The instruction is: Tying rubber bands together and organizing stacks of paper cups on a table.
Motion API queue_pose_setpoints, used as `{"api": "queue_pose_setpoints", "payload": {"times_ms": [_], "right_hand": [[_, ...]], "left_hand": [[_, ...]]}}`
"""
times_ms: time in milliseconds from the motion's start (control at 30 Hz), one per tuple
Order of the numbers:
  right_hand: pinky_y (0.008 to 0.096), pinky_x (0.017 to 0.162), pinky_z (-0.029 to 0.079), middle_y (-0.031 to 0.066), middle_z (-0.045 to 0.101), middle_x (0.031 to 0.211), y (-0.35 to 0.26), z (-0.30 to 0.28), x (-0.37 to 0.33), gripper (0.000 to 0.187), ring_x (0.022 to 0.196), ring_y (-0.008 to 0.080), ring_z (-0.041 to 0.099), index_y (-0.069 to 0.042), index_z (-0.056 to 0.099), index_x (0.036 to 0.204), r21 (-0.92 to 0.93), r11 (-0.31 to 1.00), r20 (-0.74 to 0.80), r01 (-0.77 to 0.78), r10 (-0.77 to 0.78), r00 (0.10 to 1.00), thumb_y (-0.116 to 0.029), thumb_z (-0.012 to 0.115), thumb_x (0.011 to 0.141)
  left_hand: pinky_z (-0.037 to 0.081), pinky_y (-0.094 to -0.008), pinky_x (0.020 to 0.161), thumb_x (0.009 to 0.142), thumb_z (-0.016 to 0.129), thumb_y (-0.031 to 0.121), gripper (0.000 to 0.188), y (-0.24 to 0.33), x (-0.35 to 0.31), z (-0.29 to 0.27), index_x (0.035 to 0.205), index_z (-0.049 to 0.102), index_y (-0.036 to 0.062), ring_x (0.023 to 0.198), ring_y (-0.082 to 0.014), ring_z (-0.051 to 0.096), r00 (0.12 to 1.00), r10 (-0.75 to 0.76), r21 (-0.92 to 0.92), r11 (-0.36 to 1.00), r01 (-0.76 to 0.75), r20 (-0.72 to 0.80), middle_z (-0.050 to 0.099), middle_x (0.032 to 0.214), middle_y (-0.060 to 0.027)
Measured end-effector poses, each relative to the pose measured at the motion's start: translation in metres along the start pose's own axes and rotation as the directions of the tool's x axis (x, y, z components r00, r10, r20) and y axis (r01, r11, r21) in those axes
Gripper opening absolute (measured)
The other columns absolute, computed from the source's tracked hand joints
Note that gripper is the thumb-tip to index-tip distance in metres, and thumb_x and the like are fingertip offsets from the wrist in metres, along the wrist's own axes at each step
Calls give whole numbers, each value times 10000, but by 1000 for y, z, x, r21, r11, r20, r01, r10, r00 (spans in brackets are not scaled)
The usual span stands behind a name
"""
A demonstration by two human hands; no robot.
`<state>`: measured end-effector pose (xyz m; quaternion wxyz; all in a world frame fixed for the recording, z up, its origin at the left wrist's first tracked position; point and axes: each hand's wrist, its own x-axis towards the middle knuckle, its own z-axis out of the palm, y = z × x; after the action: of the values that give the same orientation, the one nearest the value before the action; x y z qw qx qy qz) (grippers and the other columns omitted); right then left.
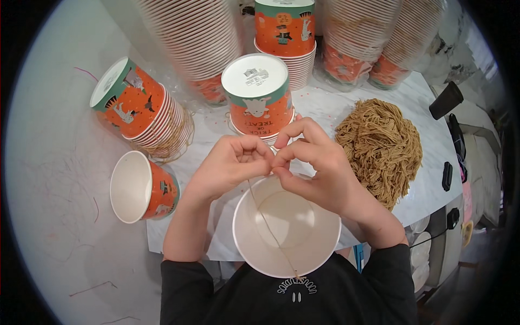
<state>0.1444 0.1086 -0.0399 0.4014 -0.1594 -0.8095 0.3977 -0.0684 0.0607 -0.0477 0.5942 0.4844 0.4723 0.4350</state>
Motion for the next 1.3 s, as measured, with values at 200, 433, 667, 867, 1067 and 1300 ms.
{"api": "queue_pose_setpoints", "payload": {"times_ms": [200, 433, 667, 867, 1067, 1300], "right_hand": [[292, 799, 554, 100, 583, 1061, 4, -1, 4, 113, 888, 178, 657, -6, 665, 896, -29, 999, -57, -41, 39, 998, 25, 745, 823], [248, 856, 524, 51, 574, 1149, 28, -5, 6, 81, 969, 102, 633, 24, 681, 944, 321, 909, -19, -267, 288, 957, 13, 721, 875], [228, 787, 550, 45, 656, 1036, 20, -14, 12, 102, 873, 94, 692, 9, 666, 1012, 630, 541, 244, -557, 543, 803, -28, 705, 925], [219, 758, 568, 26, 619, 1150, 28, -6, 9, 102, 865, 93, 711, 2, 657, 1006, 662, 533, 209, -528, 544, 812, -15, 724, 931], [261, 845, 572, 110, 600, 1198, 34, 2, 6, 124, 881, 123, 705, 62, 720, 962, 508, 766, 37, -395, 438, 898, -33, 750, 890], [271, 866, 565, 96, 589, 1211, 33, 3, 6, 109, 927, 114, 676, 44, 748, 929, 276, 906, -16, -321, 338, 941, -43, 765, 865]], "left_hand": [[356, -160, 538, 844, 738, -9, 86, -6, -2, 10, 926, 712, -4, 621, 43, 487, 978, 109, 61, 993, -99, -180, 652, 780, 50], [355, -169, 530, 829, 767, -20, 90, -4, -7, 32, 910, 732, -2, 609, 35, 469, 893, 299, 261, 941, -216, -336, 650, 809, 48], [440, -188, 578, 825, 758, -24, 121, 1, -10, 33, 943, 733, -11, 656, -25, 549, 821, 504, 448, 820, -356, -270, 664, 905, -24], [482, -214, 599, 824, 757, -15, 127, 1, -10, 31, 948, 732, -7, 663, -61, 589, 782, 567, 556, 749, -360, -257, 678, 871, -40], [507, -235, 597, 822, 753, -11, 121, 0, -8, 34, 939, 722, -8, 657, -95, 623, 770, 588, 654, 688, -314, -249, 679, 862, -66], [523, -243, 609, 807, 754, -24, 142, -3, -8, 32, 927, 678, -16, 669, -105, 643, 768, 576, 661, 695, -281, -279, 679, 937, -72]]}}
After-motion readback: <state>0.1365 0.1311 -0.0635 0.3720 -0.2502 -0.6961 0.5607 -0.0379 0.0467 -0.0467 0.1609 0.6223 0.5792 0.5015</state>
